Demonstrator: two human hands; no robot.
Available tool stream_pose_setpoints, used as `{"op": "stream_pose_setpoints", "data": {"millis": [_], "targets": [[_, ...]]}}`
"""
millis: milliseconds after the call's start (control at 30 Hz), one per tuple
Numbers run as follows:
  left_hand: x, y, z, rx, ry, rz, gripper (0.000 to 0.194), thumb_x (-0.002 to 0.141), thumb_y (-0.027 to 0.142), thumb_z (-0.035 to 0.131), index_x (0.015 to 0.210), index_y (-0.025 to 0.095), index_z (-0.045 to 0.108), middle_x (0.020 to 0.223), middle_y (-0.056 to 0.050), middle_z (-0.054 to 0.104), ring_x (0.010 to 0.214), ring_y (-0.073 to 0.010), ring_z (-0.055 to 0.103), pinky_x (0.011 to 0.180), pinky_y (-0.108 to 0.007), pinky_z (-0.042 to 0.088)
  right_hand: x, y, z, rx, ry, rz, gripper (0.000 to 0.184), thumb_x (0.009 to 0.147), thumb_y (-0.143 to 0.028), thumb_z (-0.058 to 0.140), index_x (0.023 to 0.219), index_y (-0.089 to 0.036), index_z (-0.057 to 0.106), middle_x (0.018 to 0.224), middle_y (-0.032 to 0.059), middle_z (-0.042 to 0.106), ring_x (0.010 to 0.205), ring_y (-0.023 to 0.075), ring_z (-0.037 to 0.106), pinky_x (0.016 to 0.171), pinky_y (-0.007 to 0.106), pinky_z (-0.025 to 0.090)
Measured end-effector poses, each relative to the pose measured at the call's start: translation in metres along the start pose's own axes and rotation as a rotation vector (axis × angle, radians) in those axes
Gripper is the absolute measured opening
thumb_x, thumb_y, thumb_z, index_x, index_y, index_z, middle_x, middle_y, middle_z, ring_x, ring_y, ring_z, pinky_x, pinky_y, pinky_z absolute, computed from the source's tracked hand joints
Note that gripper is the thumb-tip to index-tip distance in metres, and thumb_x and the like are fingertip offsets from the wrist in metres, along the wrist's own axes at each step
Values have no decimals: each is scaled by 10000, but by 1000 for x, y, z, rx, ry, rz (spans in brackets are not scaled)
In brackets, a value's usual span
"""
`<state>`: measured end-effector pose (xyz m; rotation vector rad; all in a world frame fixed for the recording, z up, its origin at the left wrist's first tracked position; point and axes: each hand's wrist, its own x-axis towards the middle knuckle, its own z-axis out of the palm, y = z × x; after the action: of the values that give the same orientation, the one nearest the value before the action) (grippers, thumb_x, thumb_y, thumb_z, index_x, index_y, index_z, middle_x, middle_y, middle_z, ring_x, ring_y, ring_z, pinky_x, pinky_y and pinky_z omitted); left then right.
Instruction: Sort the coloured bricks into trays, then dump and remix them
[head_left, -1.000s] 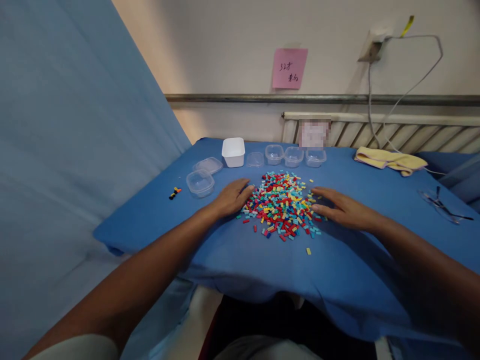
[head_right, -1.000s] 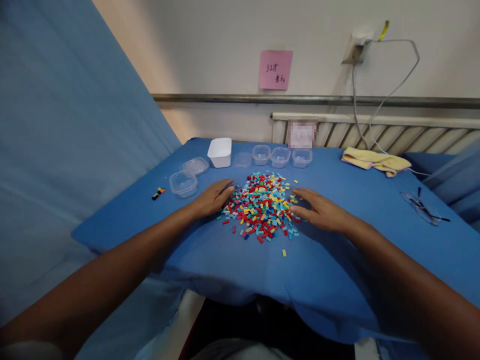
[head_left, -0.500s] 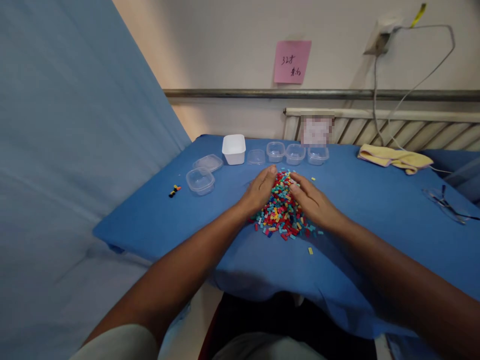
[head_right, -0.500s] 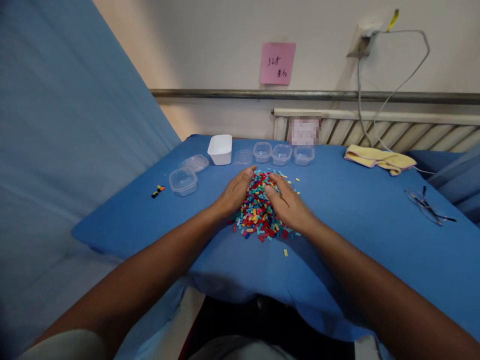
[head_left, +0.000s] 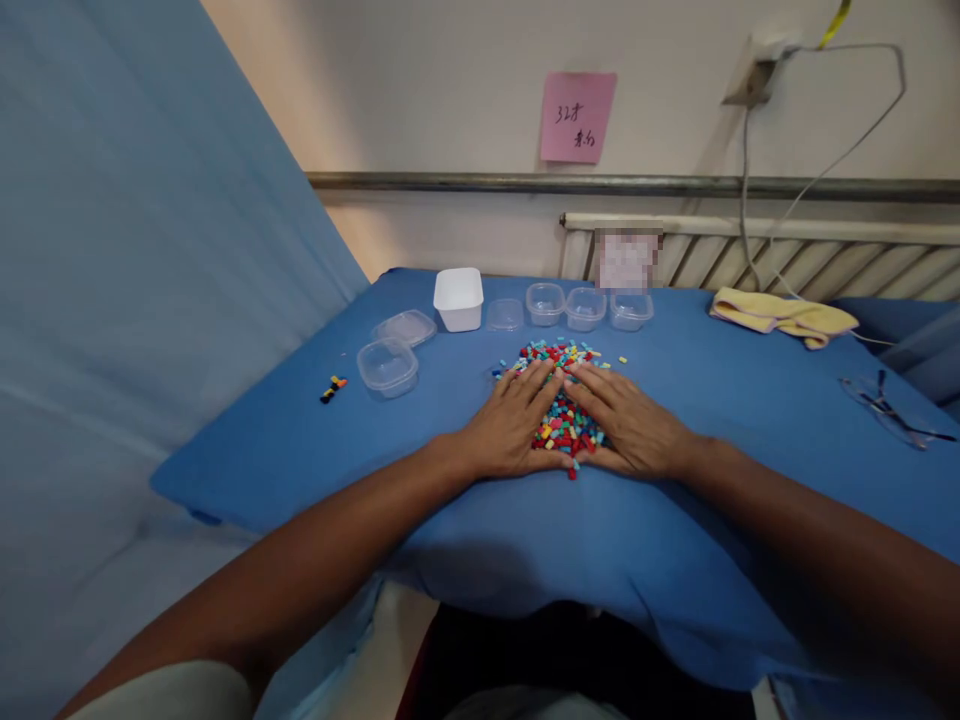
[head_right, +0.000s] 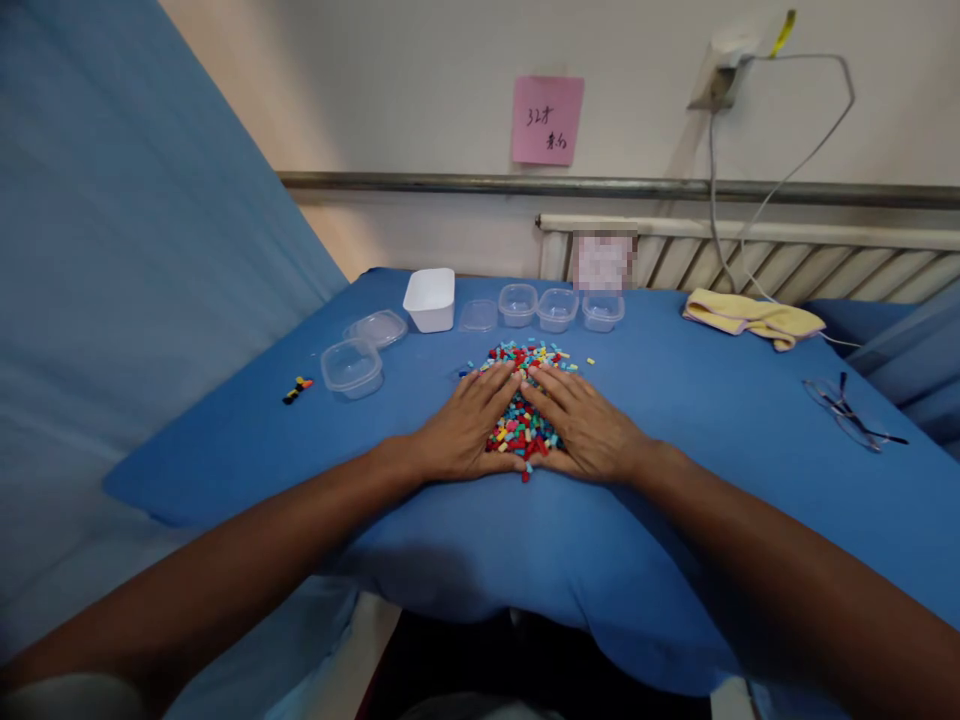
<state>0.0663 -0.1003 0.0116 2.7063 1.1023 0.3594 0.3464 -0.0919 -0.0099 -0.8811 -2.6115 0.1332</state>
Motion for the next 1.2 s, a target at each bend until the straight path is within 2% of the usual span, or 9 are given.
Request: {"op": "stream_pose_setpoints", "data": {"millis": [167, 267, 400, 500, 667, 900, 967, 1067, 1200], "targets": [[43, -20, -9, -17, 74, -112, 1075, 1010, 836, 545, 1797, 158, 271, 1878, -234, 189, 1756, -408, 182, 1412, -632, 117, 36, 47, -2, 25, 87, 146, 898, 1049, -684, 575, 1741, -128, 438, 1810, 247, 388, 1663, 461, 389, 1343, 703, 332], [62, -40, -15, -150, 67, -235, 1038, 1040, 826, 469, 1778, 112, 320, 1869, -242, 221, 1747, -399, 221, 1411, -587, 171, 40, 69, -7, 82, 117, 263, 802, 1088, -697, 483, 1656, -136, 563, 1757, 229, 489, 1643, 418, 443, 1361, 659, 334], [84, -71, -15, -322, 41, -310, 921, 1087, 792, 326, 1682, 110, 498, 1801, -207, 417, 1711, -368, 329, 1414, -516, 183, 40, 91, -7, 179, 106, 467, 837, 1085, -768, 429, 1592, -135, 636, 1708, 231, 554, 1638, 439, 451, 1372, 688, 293], [104, -86, -13, -373, 11, -258, 875, 1104, 755, 302, 1611, 100, 584, 1758, -199, 489, 1680, -372, 387, 1409, -515, 203, 50, 96, 1, 225, 79, 495, 858, 1089, -772, 404, 1625, -131, 602, 1701, 231, 563, 1620, 466, 471, 1348, 725, 312], [130, -88, -13, -504, -70, -70, 724, 1147, 650, 278, 1477, 184, 723, 1612, -74, 677, 1530, -250, 586, 1334, -352, 368, 80, 83, 9, 338, 38, 357, 691, 1125, -670, 454, 1664, -253, 566, 1683, 106, 617, 1561, 358, 571, 1327, 613, 413], [94, -78, -26, -571, -52, -74, 778, 1115, 758, 338, 1198, 140, 804, 1271, -107, 815, 1226, -302, 724, 1179, -438, 532, 69, 45, -8, 432, -16, 245, 619, 1156, -611, 430, 1678, -304, 559, 1679, 70, 626, 1548, 320, 589, 1325, 571, 436], [73, -68, -31, -566, -51, -31, 698, 1112, 726, 416, 1308, 164, 782, 1373, -110, 788, 1303, -298, 706, 1224, -436, 504, 55, 31, -14, 396, -38, 200, 660, 1138, -625, 481, 1714, -305, 517, 1729, 79, 568, 1588, 342, 544, 1345, 606, 402], [43, -56, -37, -449, -25, 51, 618, 1122, 628, 490, 1576, 241, 649, 1699, -98, 590, 1599, -289, 513, 1381, -459, 319, 29, 21, -20, 326, -48, 145, 714, 1116, -642, 532, 1742, -304, 482, 1805, 79, 452, 1672, 362, 419, 1388, 633, 315], [18, -59, -36, -275, 31, -168, 717, 1128, 677, 395, 1665, 232, 558, 1809, -101, 440, 1721, -305, 322, 1432, -503, 177, -1, 36, -20, 269, 22, 314, 745, 1113, -715, 459, 1707, -273, 539, 1801, 110, 454, 1689, 380, 380, 1399, 647, 279]]}}
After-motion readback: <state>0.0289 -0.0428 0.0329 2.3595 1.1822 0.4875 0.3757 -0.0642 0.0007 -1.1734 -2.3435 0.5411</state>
